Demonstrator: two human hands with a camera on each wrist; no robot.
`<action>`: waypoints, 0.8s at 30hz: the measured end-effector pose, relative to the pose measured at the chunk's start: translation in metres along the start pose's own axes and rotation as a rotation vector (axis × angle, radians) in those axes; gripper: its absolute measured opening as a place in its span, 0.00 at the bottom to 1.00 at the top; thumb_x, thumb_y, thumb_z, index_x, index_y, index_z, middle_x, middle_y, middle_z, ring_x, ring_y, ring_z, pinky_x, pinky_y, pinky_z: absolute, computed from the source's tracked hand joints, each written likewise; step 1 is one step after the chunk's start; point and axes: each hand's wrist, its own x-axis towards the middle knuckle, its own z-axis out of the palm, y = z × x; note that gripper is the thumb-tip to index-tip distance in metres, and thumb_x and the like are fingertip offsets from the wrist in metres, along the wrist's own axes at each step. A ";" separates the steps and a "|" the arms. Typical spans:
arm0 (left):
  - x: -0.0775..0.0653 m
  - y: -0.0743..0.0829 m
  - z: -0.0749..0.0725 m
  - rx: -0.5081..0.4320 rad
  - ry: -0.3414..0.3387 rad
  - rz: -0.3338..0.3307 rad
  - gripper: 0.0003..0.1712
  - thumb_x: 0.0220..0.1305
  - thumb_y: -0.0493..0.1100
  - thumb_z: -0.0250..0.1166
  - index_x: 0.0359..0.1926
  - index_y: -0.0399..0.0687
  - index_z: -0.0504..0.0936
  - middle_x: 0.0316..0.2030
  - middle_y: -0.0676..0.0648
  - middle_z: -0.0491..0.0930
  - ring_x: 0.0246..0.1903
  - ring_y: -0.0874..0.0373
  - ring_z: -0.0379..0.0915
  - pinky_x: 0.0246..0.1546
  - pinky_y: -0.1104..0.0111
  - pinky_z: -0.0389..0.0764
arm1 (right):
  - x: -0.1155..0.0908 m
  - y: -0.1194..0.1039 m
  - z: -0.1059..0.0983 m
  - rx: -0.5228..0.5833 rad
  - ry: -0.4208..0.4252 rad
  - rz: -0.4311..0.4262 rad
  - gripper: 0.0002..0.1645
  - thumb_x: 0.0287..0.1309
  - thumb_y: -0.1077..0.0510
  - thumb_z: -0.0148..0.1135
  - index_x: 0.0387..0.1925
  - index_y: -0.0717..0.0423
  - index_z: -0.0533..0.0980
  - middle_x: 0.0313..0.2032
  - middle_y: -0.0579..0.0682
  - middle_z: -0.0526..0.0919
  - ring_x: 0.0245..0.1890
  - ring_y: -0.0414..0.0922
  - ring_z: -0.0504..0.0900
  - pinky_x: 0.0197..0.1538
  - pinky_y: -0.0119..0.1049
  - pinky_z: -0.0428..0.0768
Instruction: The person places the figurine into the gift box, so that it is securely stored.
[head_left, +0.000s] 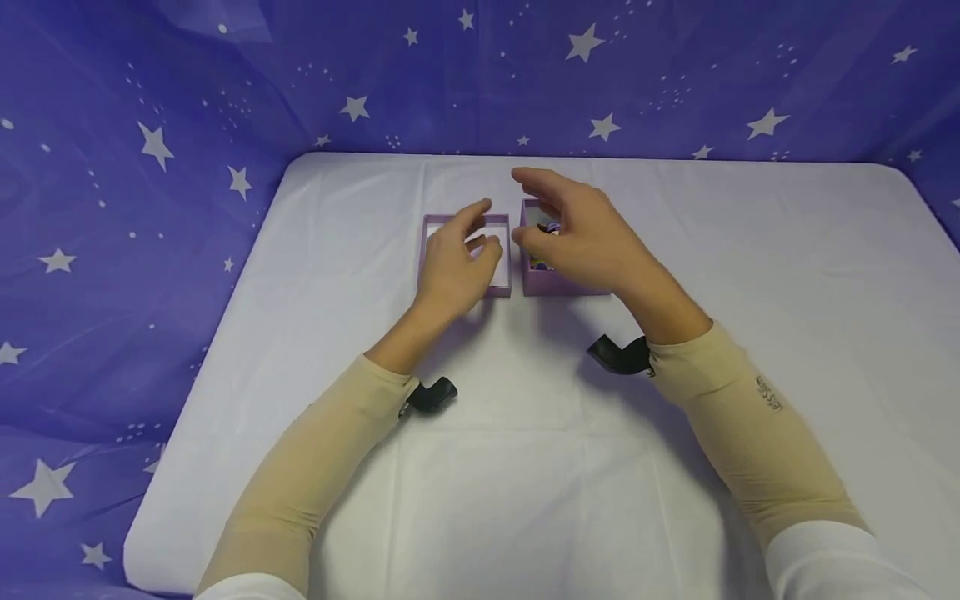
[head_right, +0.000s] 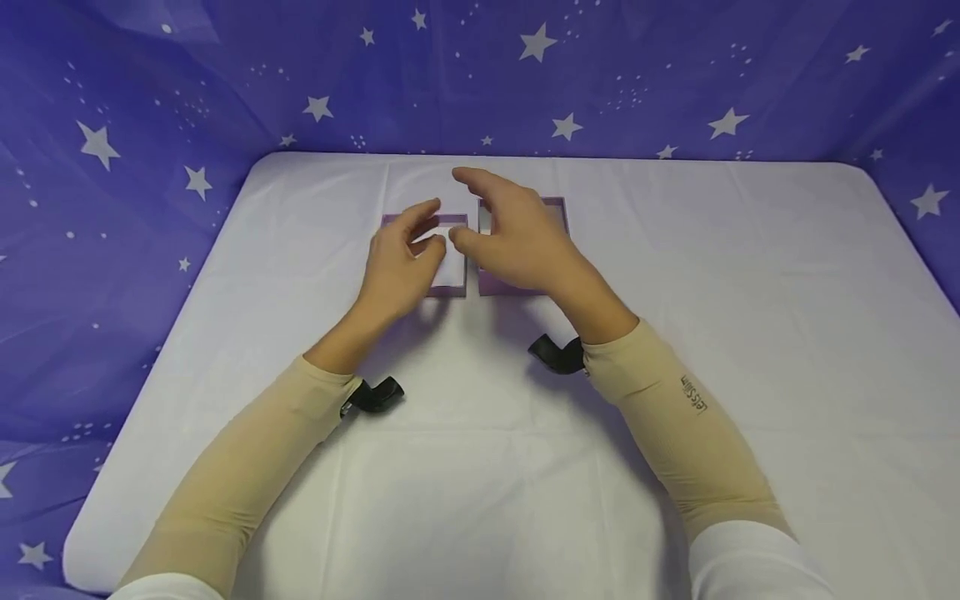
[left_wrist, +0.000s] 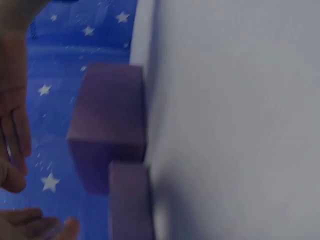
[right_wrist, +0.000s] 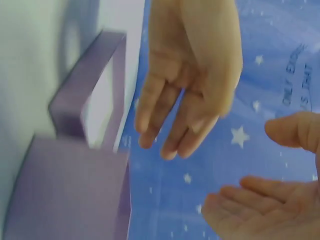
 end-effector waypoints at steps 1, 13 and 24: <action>0.002 0.000 -0.005 0.034 0.032 -0.025 0.30 0.63 0.37 0.57 0.67 0.39 0.69 0.64 0.43 0.71 0.60 0.52 0.70 0.57 0.74 0.76 | 0.001 -0.003 0.005 0.030 -0.007 0.014 0.39 0.63 0.56 0.61 0.73 0.52 0.59 0.70 0.48 0.64 0.68 0.40 0.63 0.69 0.30 0.64; 0.010 -0.011 -0.040 0.506 0.027 -0.244 0.36 0.66 0.53 0.53 0.67 0.32 0.67 0.64 0.37 0.69 0.63 0.41 0.64 0.65 0.54 0.68 | 0.009 -0.017 0.062 0.069 -0.104 0.255 0.57 0.58 0.43 0.61 0.77 0.54 0.41 0.76 0.52 0.40 0.74 0.44 0.44 0.76 0.39 0.48; 0.007 -0.022 -0.037 0.683 -0.018 -0.151 0.22 0.65 0.49 0.55 0.31 0.29 0.78 0.37 0.31 0.77 0.40 0.37 0.76 0.41 0.51 0.80 | 0.015 -0.001 0.085 0.091 -0.131 0.401 0.63 0.60 0.38 0.56 0.74 0.66 0.30 0.74 0.61 0.26 0.74 0.50 0.27 0.76 0.42 0.32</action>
